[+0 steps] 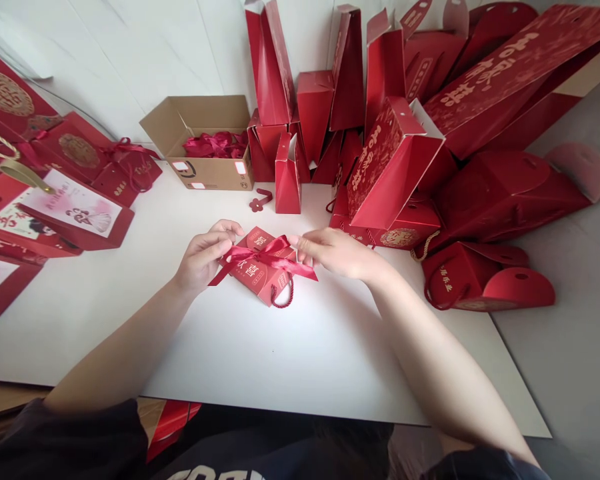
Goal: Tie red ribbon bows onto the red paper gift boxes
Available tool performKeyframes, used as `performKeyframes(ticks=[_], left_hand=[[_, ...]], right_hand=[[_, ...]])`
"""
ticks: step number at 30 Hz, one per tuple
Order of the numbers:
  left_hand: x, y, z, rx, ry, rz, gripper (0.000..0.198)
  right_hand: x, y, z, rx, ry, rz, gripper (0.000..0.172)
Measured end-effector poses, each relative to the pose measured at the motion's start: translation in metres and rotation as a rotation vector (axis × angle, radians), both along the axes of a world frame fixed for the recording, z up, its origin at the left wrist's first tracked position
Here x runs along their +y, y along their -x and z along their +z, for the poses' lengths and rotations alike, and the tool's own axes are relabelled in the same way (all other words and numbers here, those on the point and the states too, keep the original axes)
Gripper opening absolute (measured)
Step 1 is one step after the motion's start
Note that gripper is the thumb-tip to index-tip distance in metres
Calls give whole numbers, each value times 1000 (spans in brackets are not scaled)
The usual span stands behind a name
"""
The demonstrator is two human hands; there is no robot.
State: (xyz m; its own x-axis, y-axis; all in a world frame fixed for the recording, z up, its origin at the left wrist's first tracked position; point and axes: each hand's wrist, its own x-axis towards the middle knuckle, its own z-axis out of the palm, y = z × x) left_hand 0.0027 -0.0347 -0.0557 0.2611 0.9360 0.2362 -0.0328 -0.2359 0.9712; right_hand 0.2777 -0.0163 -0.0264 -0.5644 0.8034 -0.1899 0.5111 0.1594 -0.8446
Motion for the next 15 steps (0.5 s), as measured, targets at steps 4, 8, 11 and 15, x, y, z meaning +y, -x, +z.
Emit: performKeyframes(ticks=[4, 8, 11, 15], left_hand=[[-1, 3, 3, -19, -9, -22, 34], [-3, 4, 8, -27, -36, -62, 25], [-3, 5, 9, -27, -28, -56, 24], [-2, 5, 7, -83, 60, -54, 26]], right_hand=[[-4, 3, 5, 38, 84, 145, 47], [-2, 7, 3, 224, 57, 145, 38], [-2, 7, 1, 203, -3, 135, 37], [-3, 9, -1, 164, -82, 153, 38]])
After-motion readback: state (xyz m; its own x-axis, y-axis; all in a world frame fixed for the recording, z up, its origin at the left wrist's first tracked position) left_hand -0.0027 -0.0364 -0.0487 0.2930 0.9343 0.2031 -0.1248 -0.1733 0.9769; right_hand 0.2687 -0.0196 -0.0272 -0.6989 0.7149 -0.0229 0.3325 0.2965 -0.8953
